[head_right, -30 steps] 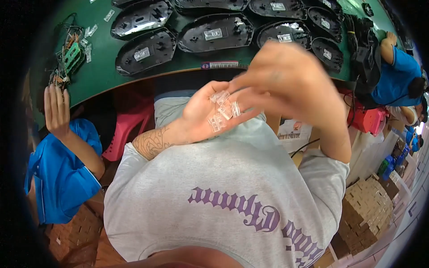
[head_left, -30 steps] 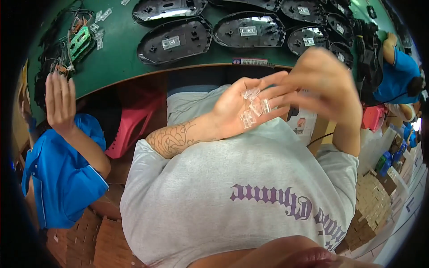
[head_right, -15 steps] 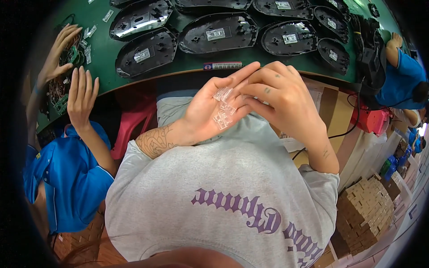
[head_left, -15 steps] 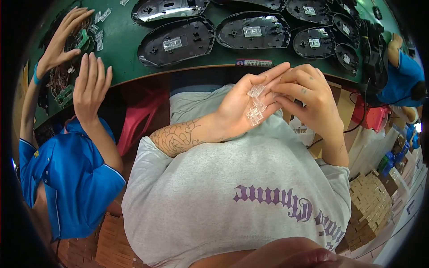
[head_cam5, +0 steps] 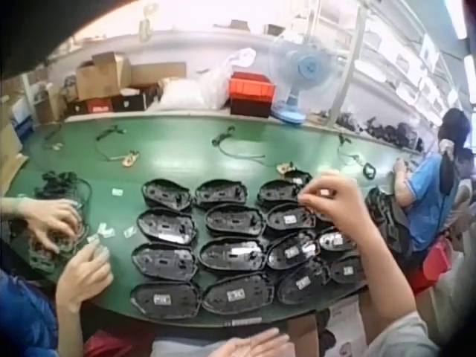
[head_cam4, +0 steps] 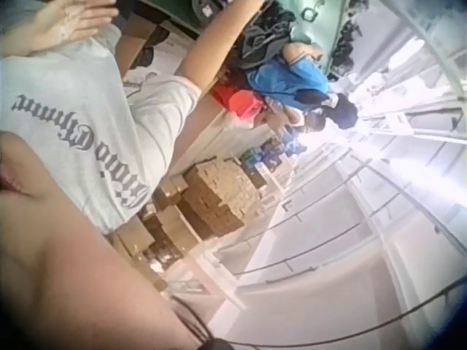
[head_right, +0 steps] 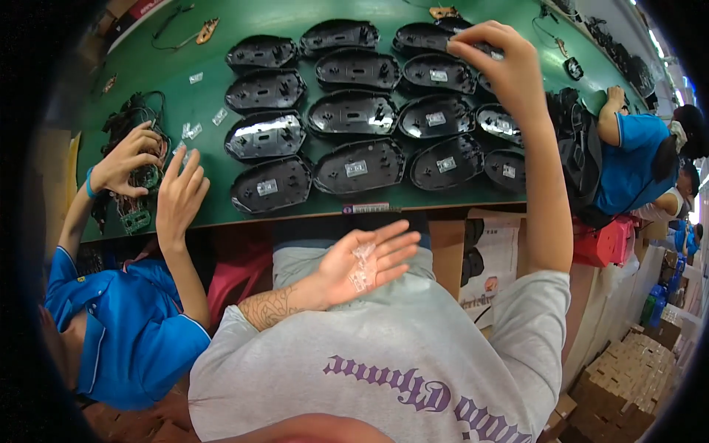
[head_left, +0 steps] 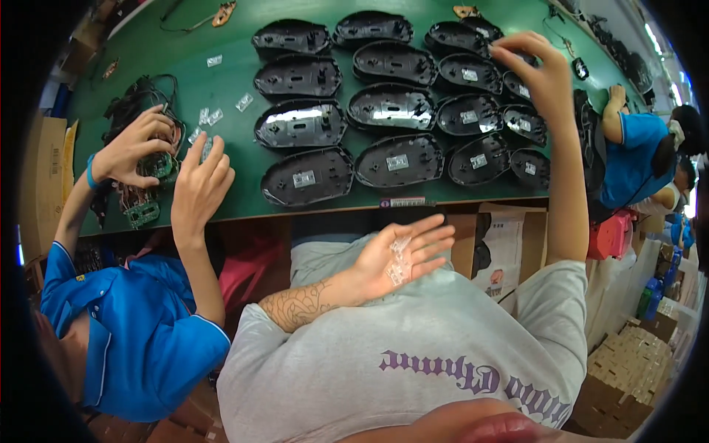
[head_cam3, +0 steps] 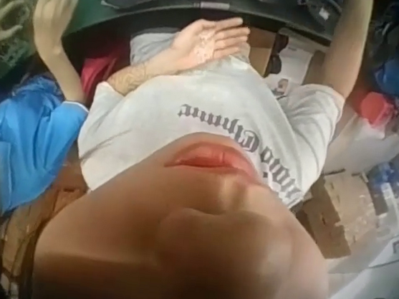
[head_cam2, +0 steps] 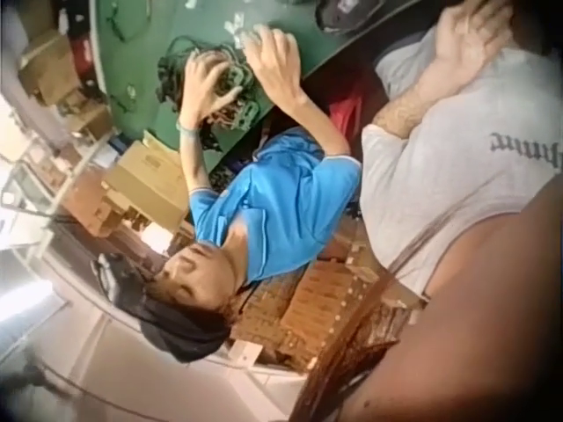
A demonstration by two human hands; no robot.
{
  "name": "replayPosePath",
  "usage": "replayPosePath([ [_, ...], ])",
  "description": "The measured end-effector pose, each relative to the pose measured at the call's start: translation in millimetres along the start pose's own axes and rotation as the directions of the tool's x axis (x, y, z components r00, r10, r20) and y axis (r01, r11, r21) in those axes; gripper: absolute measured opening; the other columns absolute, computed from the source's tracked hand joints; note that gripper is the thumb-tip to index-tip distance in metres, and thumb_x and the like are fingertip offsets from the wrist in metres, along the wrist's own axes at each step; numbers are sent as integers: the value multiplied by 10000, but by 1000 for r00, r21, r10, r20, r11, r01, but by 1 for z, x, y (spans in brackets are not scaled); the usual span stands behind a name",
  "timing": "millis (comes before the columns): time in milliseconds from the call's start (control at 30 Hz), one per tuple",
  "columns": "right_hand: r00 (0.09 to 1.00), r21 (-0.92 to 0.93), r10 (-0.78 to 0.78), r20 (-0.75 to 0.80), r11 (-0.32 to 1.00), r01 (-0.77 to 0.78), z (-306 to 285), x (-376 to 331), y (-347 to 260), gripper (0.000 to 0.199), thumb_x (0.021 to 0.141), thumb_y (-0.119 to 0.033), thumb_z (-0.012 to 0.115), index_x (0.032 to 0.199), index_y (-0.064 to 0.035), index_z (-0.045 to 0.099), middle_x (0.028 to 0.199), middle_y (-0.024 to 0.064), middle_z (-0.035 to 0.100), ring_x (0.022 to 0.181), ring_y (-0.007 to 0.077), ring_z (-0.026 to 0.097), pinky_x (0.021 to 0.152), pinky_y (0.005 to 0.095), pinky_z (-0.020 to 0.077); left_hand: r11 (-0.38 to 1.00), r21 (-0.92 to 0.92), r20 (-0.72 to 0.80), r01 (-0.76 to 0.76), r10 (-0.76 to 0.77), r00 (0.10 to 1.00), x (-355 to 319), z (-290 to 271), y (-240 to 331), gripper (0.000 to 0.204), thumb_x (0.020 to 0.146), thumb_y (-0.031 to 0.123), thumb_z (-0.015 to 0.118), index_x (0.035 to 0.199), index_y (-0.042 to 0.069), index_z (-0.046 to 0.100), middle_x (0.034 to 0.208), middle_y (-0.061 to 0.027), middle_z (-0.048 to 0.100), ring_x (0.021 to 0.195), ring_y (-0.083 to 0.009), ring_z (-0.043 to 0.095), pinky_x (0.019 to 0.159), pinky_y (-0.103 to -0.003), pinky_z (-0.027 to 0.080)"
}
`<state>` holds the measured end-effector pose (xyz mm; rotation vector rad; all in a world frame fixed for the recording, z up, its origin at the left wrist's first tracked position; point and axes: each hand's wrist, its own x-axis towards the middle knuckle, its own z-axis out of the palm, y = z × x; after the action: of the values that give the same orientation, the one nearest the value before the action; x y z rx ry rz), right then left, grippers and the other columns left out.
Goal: Manually assembling components into computer mouse shells at a production station.
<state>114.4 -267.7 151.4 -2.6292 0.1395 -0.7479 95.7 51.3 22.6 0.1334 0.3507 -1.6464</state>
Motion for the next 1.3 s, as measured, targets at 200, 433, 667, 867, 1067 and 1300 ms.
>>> replayPosePath([
  [200, 992, -62, 68, 107, 996, -61, 42, 29, 89, 147, 831, -172, 715, 880, -35, 735, 903, 68, 696, 920, 202, 621, 835, 314, 468, 985, -141, 24, 100, -98, 995, -1, -42, -3, 516, 977, 191, 401, 1472, 52, 347, 1414, -146, 491, 1129, -227, 598, 974, -373, 516],
  [433, 983, -202, 105, 147, 977, -74, 54, 35, 83, 125, 817, -189, 725, 882, -87, 759, 935, 49, 706, 1074, 235, 560, 937, 366, 456, 987, -156, -6, 33, -34, 999, -10, -38, 8, 512, 971, 191, 417, 1459, 45, 363, 1370, -154, 523, 993, -209, 631, 886, -337, 558],
  [667, 984, -170, -10, 177, 985, 41, 57, 31, 82, 137, 824, -206, 722, 901, -100, 764, 953, 22, 709, 1075, 223, 561, 953, 370, 451, 982, -182, 17, 59, -57, 998, -9, -39, 7, 511, 970, 190, 422, 1457, 46, 367, 1365, -156, 528, 970, -213, 632, 872, -330, 563],
  [867, 985, -196, -83, 148, 974, 111, 54, 31, 79, 134, 832, -180, 716, 925, -95, 764, 967, 29, 711, 1019, 219, 588, 924, 360, 470, 981, -181, 59, 74, -64, 996, -4, -41, 7, 509, 969, 198, 431, 1453, 49, 378, 1369, -153, 527, 1027, -219, 625, 888, -338, 553],
  [1067, 965, 227, -190, 182, 963, 147, 16, -16, -66, 115, 749, -184, 709, 827, -113, 753, 856, 42, 710, 841, 237, 650, 754, 345, 511, 986, -100, 57, 137, -131, 990, -9, -26, 6, 493, 978, 223, 413, 1447, 70, 405, 1382, -137, 521, 1167, -213, 583, 991, -382, 492],
  [1300, 708, 460, -529, 468, 830, 316, 65, -131, -128, 173, 666, -190, 681, 693, -24, 643, 695, 116, 601, 708, 303, 631, 618, 407, 507, 1000, -16, -21, 7, -8, 1000, 5, 10, 4, 414, 990, 290, 417, 1364, 128, 491, 1291, -113, 575, 1168, -229, 568, 979, -423, 474],
])
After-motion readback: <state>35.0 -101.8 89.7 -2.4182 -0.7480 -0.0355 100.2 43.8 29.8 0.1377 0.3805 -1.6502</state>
